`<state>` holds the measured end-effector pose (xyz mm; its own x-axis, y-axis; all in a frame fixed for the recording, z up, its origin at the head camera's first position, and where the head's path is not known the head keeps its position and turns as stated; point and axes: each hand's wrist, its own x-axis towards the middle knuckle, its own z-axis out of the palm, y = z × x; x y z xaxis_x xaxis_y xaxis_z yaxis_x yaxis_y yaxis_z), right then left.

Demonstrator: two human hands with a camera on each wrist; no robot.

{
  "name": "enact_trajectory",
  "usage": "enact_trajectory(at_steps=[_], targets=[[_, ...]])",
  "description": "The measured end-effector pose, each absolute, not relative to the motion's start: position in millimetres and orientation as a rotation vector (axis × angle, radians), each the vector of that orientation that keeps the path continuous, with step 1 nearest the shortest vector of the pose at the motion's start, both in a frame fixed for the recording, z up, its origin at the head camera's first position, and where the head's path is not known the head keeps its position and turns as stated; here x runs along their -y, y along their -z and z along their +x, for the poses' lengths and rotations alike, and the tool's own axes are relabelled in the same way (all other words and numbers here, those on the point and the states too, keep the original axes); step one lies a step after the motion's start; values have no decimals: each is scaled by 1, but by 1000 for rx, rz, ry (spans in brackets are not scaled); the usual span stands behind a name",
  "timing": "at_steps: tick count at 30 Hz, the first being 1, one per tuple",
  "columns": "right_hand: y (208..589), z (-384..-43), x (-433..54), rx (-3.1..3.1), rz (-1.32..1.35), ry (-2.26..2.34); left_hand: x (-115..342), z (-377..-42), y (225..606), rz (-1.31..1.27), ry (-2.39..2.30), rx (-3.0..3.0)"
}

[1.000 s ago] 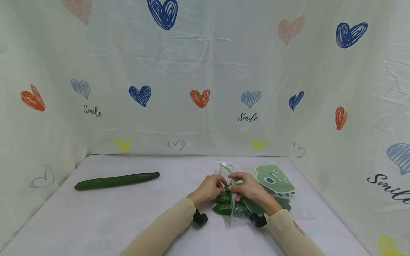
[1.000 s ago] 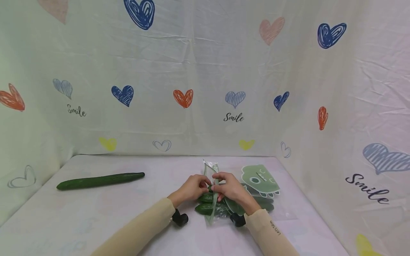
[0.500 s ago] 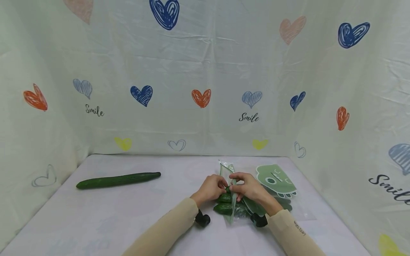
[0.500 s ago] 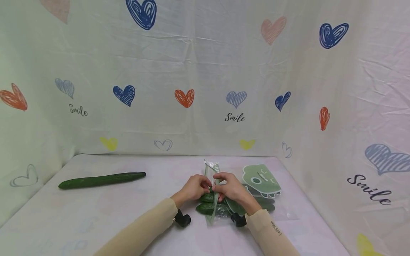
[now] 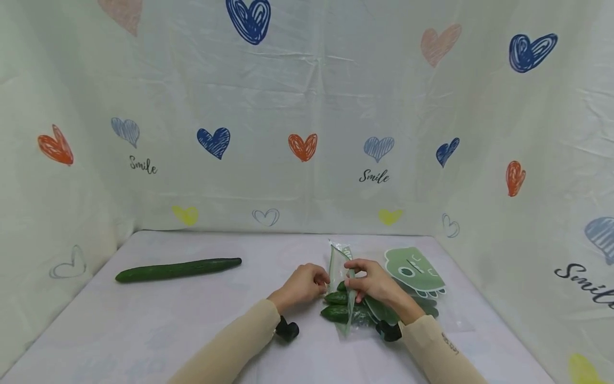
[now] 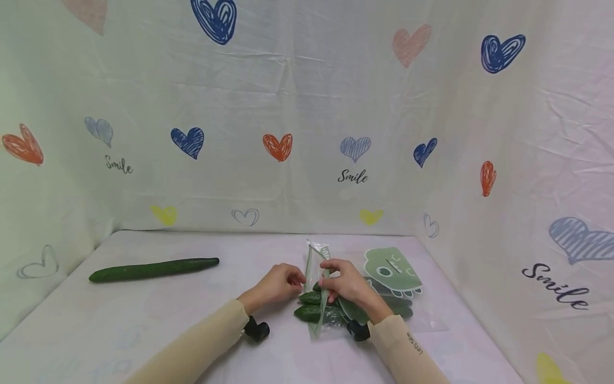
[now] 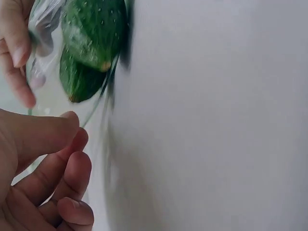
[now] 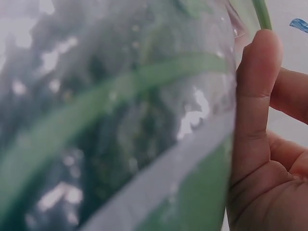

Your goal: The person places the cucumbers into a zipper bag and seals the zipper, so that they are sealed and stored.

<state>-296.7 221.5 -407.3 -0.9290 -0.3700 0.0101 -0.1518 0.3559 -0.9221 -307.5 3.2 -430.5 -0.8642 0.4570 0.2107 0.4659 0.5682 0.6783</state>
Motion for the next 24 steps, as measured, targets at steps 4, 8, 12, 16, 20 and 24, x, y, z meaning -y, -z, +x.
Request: enact_trajectory(at_steps=[4, 8, 12, 16, 20, 24], targets=[[407, -296, -221, -2419, -485, 1610, 26, -299, 425, -815, 1118, 2798], [407, -295, -221, -2415, -495, 1612, 62, -292, 419, -756, 1048, 2845], [408, -296, -220, -2414, -495, 1613, 102, -288, 414, -664, 1000, 2851], [409, -296, -220, -2411, -494, 1611, 142, -283, 411, -556, 900, 2859], [408, -295, -219, -2411, -491, 1608, 180, -280, 408, -500, 745, 2872], [409, -295, -220, -2417, -491, 1605, 216, -282, 410, -512, 642, 2837]])
